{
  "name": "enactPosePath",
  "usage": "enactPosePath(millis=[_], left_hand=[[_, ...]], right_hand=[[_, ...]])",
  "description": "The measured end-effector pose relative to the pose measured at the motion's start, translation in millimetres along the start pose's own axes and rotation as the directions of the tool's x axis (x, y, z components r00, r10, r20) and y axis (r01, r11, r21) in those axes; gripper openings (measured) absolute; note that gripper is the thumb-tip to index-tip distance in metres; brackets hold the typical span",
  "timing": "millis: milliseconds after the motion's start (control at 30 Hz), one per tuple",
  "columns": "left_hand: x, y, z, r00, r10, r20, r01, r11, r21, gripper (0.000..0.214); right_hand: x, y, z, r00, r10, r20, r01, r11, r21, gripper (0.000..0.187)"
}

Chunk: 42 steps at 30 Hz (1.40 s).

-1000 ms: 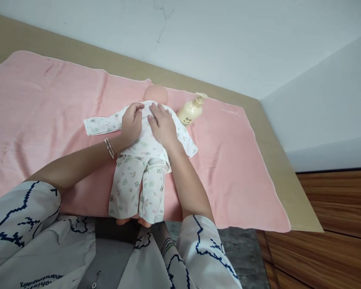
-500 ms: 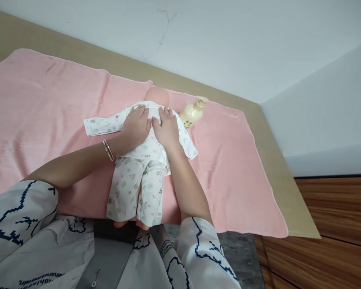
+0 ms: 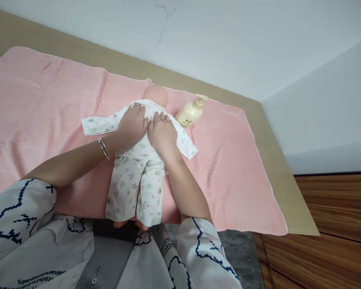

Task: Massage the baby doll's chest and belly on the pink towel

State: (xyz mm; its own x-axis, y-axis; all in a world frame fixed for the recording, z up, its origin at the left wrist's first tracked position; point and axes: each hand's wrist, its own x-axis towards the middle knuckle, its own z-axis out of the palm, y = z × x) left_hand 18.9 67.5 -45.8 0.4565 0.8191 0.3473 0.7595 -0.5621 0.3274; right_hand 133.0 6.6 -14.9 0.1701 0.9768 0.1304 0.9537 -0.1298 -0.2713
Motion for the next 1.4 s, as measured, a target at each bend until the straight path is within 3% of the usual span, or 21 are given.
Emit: enactPosePath(millis=[200, 400, 567, 800, 1000, 1167, 1300, 1400], left_hand=[[-13.3, 22.6, -10.3, 0.996, 0.069, 0.051, -0.074, 0.992, 0.102, 0.05], [6.3, 7.8, -25.3, 0.968, 0.146, 0.203, -0.177, 0.974, 0.145, 0.038], [8.6, 4.5, -29.4, 0.982, 0.126, 0.141, -0.149, 0.975, 0.166, 0.039], [-9.4, 26.6, -34.5, 0.981, 0.043, 0.19, -0.075, 0.984, 0.161, 0.038], [-1.4, 13.8, -37.3, 0.973, 0.108, 0.202, -0.146, 0.972, 0.185, 0.039], [12.0, -2.8, -31.3, 0.988, 0.023, 0.151, -0.045, 0.988, 0.147, 0.045], [9.3, 1.8, -31.1, 0.991, 0.015, 0.136, -0.034, 0.99, 0.137, 0.045], [0.7, 13.5, -39.1, 0.982, 0.041, 0.183, -0.07, 0.986, 0.152, 0.039]], right_hand=[[20.1, 18.7, 5.0, 0.998, -0.06, -0.017, 0.061, 0.998, 0.034, 0.056], [5.9, -4.3, -0.7, 0.998, -0.02, -0.065, 0.016, 0.998, -0.054, 0.046], [-0.9, -13.2, -3.7, 0.995, 0.01, -0.096, -0.022, 0.993, -0.12, 0.04], [16.6, 16.6, 11.2, 0.989, -0.117, -0.09, 0.118, 0.993, 0.008, 0.048], [12.5, 7.6, 7.0, 0.993, -0.086, -0.077, 0.083, 0.996, -0.039, 0.046], [-3.6, -12.8, -1.6, 0.989, -0.081, -0.126, 0.056, 0.981, -0.185, 0.04], [-0.9, -7.9, -3.2, 0.992, -0.042, -0.123, 0.023, 0.989, -0.145, 0.041], [9.7, 4.6, -1.5, 0.995, -0.03, -0.097, 0.023, 0.997, -0.073, 0.044]])
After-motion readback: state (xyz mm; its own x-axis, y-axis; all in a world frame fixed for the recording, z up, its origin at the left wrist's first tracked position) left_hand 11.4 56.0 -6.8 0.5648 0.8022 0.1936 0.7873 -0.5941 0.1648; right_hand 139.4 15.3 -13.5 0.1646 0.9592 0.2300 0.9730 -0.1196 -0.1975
